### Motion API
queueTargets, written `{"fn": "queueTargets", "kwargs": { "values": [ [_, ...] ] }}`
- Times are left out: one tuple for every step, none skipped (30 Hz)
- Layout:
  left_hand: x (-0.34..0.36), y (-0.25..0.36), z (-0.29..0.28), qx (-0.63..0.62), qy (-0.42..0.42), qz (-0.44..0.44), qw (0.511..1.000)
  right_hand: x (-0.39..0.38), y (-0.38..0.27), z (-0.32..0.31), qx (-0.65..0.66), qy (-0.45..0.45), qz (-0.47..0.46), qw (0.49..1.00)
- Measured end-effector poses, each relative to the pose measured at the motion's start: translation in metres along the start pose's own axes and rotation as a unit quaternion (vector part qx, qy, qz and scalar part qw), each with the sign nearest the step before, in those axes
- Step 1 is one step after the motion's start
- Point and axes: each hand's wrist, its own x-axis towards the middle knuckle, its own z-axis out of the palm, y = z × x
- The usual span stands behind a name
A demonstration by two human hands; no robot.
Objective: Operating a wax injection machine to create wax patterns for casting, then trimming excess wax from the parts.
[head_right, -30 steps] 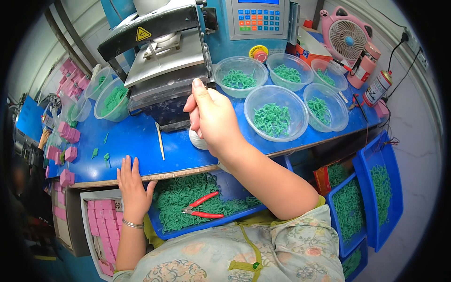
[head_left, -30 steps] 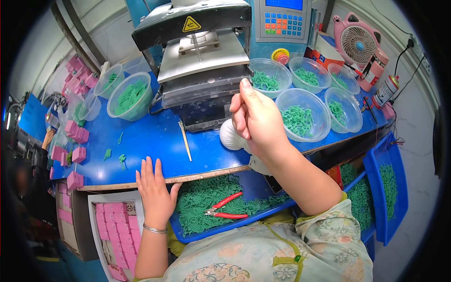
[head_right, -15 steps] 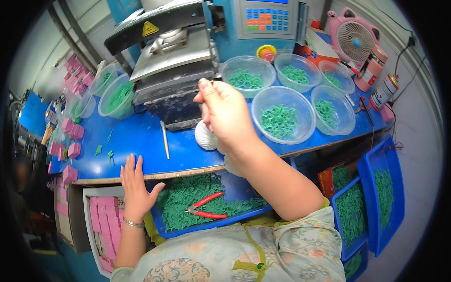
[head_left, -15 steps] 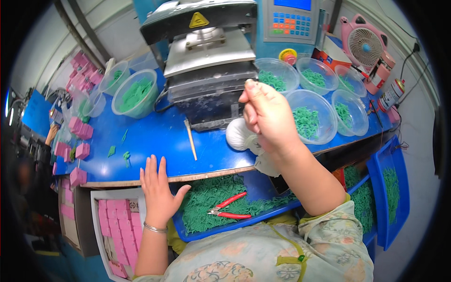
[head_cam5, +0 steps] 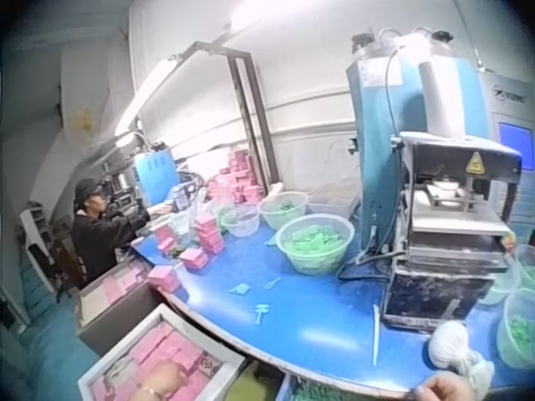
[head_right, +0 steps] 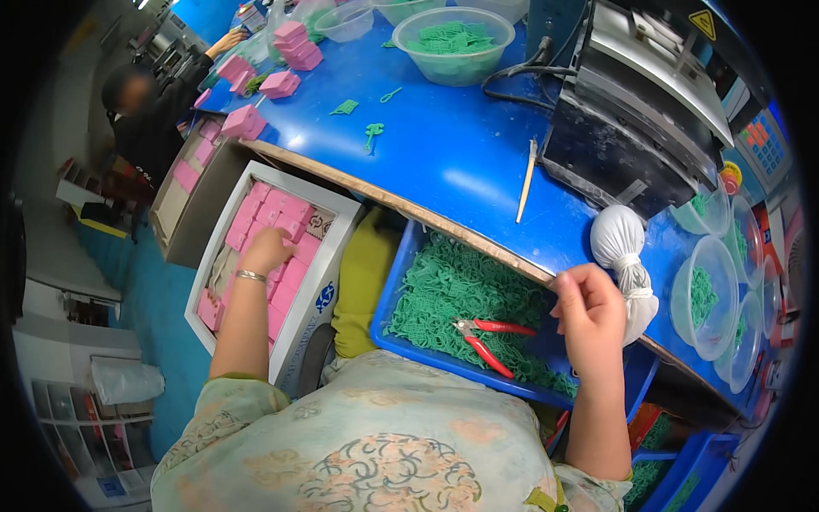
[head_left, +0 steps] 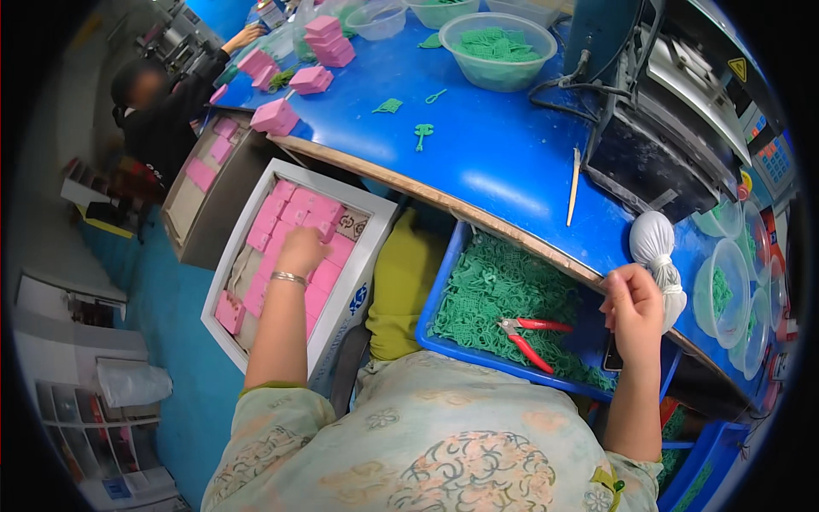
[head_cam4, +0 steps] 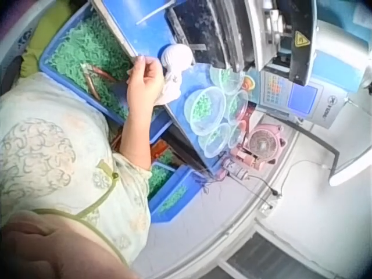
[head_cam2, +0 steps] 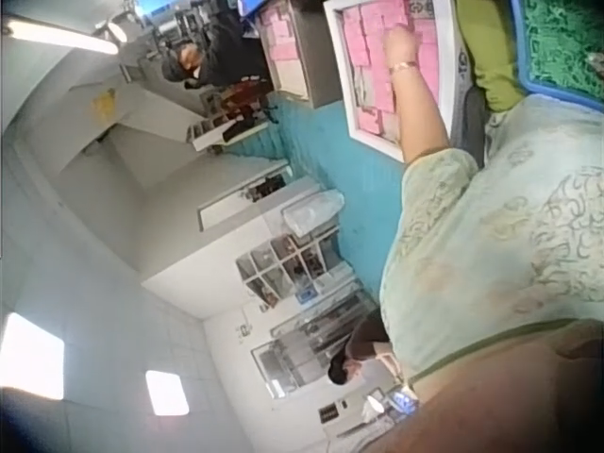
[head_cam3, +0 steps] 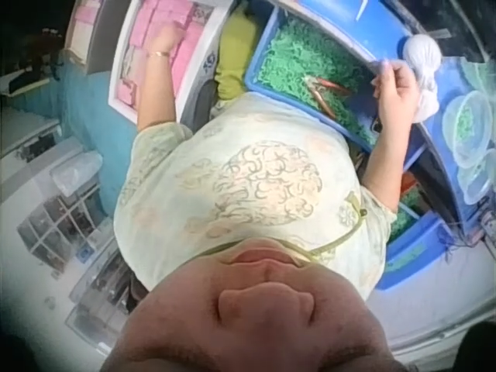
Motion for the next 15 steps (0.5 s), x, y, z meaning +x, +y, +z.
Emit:
{"fn": "queueTargets", "kwargs": {
  "values": [
    [-0.004,-0.002,0.009,-0.009,-0.015,-0.006,1.000,0.000,0.002,-0.001,0.021,0.036,0.009,0.999],
    [-0.007,-0.002,0.018,-0.018,-0.030,-0.011,0.999,0.002,0.001,-0.003,0.034,0.041,0.009,0.999],
    [-0.011,0.001,0.026,-0.020,-0.030,-0.009,0.999,0.003,0.000,-0.006,0.032,0.042,0.009,0.999],
    [-0.014,0.006,0.034,-0.008,0.009,-0.043,0.999,0.004,-0.001,-0.009,0.044,0.064,-0.008,0.997],
    [-0.014,0.009,0.041,0.003,0.047,-0.077,0.996,0.005,-0.001,-0.012,0.056,0.086,-0.025,0.994],
    [-0.010,0.007,0.046,0.001,0.049,-0.078,0.996,0.004,-0.001,-0.014,0.063,0.092,-0.037,0.993],
    [-0.005,0.005,0.052,0.013,0.028,-0.053,0.998,0.004,-0.001,-0.016,0.063,0.092,-0.039,0.993],
    [-0.002,0.002,0.057,0.025,0.008,-0.029,0.999,0.004,-0.001,-0.017,0.059,0.088,-0.047,0.993],
    [0.000,0.005,0.060,0.024,0.008,-0.027,0.999,0.003,-0.001,-0.019,0.055,0.088,-0.054,0.993],
    [0.001,0.007,0.063,-0.006,0.040,-0.032,0.999,0.002,0.000,-0.018,0.054,0.090,-0.054,0.993],
    [0.002,0.008,0.065,-0.037,0.071,-0.038,0.996,0.001,0.001,-0.017,0.052,0.085,-0.056,0.993],
    [0.003,0.009,0.063,-0.037,0.071,-0.037,0.996,0.000,0.002,-0.016,0.050,0.080,-0.056,0.994],
    [0.005,0.008,0.060,-0.053,0.067,-0.041,0.996,-0.002,0.001,-0.015,0.050,0.082,-0.056,0.994],
    [0.006,0.009,0.057,-0.068,0.063,-0.046,0.995,-0.003,0.000,-0.013,0.051,0.082,-0.050,0.994],
    [0.007,0.010,0.052,-0.068,0.064,-0.045,0.995,-0.004,-0.001,-0.011,0.053,0.082,-0.045,0.994]
  ]
}}
